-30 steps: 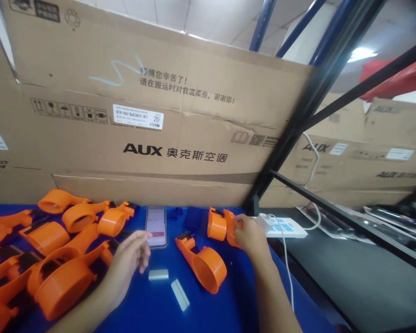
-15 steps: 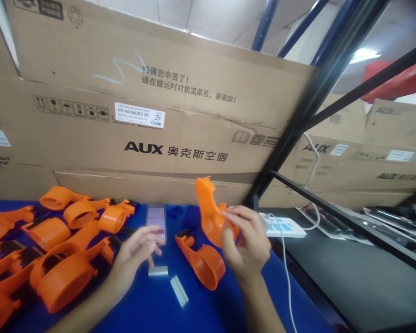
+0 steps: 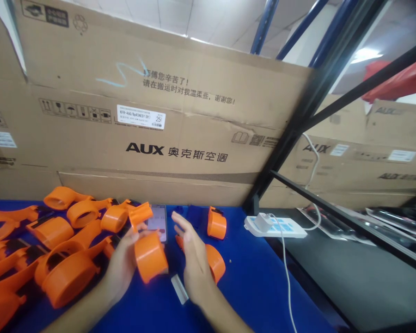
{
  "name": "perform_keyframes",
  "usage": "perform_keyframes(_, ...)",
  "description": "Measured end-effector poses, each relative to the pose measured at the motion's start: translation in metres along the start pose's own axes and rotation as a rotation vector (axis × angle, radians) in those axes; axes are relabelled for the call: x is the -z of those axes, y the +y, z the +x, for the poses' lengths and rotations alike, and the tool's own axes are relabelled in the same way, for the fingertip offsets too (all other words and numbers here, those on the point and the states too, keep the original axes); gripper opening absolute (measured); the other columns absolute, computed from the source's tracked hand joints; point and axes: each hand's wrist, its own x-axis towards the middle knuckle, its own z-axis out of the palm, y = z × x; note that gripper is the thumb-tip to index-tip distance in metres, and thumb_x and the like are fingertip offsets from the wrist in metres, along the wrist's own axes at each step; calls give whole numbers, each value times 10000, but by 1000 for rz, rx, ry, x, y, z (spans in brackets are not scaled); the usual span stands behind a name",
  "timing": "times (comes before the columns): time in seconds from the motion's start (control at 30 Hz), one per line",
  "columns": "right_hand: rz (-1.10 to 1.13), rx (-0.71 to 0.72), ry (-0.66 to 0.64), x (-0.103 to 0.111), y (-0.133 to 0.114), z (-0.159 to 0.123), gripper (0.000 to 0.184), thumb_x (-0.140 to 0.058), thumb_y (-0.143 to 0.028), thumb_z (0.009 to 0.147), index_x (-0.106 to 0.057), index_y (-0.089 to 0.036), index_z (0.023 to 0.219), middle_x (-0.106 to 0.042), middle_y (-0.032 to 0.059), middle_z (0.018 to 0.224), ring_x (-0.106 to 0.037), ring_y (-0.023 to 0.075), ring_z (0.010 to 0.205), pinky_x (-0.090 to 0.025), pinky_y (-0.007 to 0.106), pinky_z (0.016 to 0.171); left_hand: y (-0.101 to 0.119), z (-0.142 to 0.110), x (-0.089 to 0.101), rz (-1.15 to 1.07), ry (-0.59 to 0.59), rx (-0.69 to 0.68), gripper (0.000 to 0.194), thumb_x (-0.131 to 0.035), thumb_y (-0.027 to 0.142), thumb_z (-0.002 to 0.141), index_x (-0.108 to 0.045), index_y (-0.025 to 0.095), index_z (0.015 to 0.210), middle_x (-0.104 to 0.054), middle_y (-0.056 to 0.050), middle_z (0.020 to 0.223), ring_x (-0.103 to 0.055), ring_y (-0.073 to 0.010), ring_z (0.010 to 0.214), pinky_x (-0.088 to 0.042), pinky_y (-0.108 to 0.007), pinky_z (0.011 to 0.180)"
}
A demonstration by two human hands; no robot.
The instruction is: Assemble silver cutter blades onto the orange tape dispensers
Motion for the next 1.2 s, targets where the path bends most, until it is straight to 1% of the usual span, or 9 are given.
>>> perform_keyframes(0.07,-59,-142,-81,-11,5,-2,556,-233,-508,1098,-422,-266,1562,-432,97,1626,-386,274,1513,-331,532,1232,5,0,-3,-29,100,7,346,-711,374,841,-672,195,1135,-802,-85,955,-770,-301,846,-624,-404,730)
perform_keyframes(0.17,-275,-204,-217,-20,12,-2,610,-360,-549,1065,-387,-240,1589,-286,114,1697,-243,326,1572,-251,564,1259,8,-1,-6,-36,193,-3,379,-675,382,880,-660,173,1196,-809,-102,948,-779,-284,787,-645,-411,702)
perform_keyframes(0.4,-475,-250,-170,-12,22,3,654,-382,-568,1047,-363,-217,1599,-187,147,1722,-216,389,1570,-272,594,1231,7,-2,-7,-7,204,-3,394,-688,414,889,-669,164,1192,-814,-123,1001,-794,-308,794,-665,-444,708)
perform_keyframes(0.53,-525,-251,-164,-8,24,2,643,-453,-557,1022,-419,-223,1569,-167,140,1727,-181,432,1569,-290,627,1207,7,-3,-8,-9,213,-1,380,-693,410,889,-664,186,1195,-800,-72,846,-795,-310,782,-665,-431,682)
perform_keyframes(0.63,-571,-241,-153,-6,24,2,627,-476,-534,1013,-432,-230,1559,-188,136,1723,-195,442,1563,-305,628,1195,7,-3,-7,-9,231,14,386,-699,423,882,-659,194,1191,-781,-52,780,-793,-311,773,-663,-423,655)
perform_keyframes(0.77,-658,-250,-139,0,25,5,620,-494,-512,1005,-447,-212,1546,-241,168,1703,-250,458,1542,-323,626,1172,8,-1,-6,-7,228,22,365,-695,418,882,-665,184,1162,-801,-83,859,-793,-318,800,-664,-432,681)
perform_keyframes(0.93,-795,-237,-146,8,25,14,553,-482,-464,1016,-512,-163,1480,-471,224,1563,-442,427,1434,-362,579,1133,7,1,-2,18,199,44,406,-698,418,882,-658,165,1197,-809,-129,945,-793,-328,810,-659,-441,678)
perform_keyframes(1.07,-723,-100,-365,11,22,14,357,-483,-371,1027,-638,-205,1303,-673,144,1277,-609,318,1184,-455,445,994,5,4,3,-16,163,31,338,-718,401,857,-669,175,1104,-792,-89,877,-783,-292,755,-649,-407,663)
perform_keyframes(1.2,-708,81,-595,5,14,5,239,-663,-365,931,-691,-237,1130,-666,93,1163,-594,281,1068,-434,403,929,9,9,10,-88,12,-3,272,-764,421,777,-651,217,918,-702,0,672,-737,-242,673,-617,-343,637)
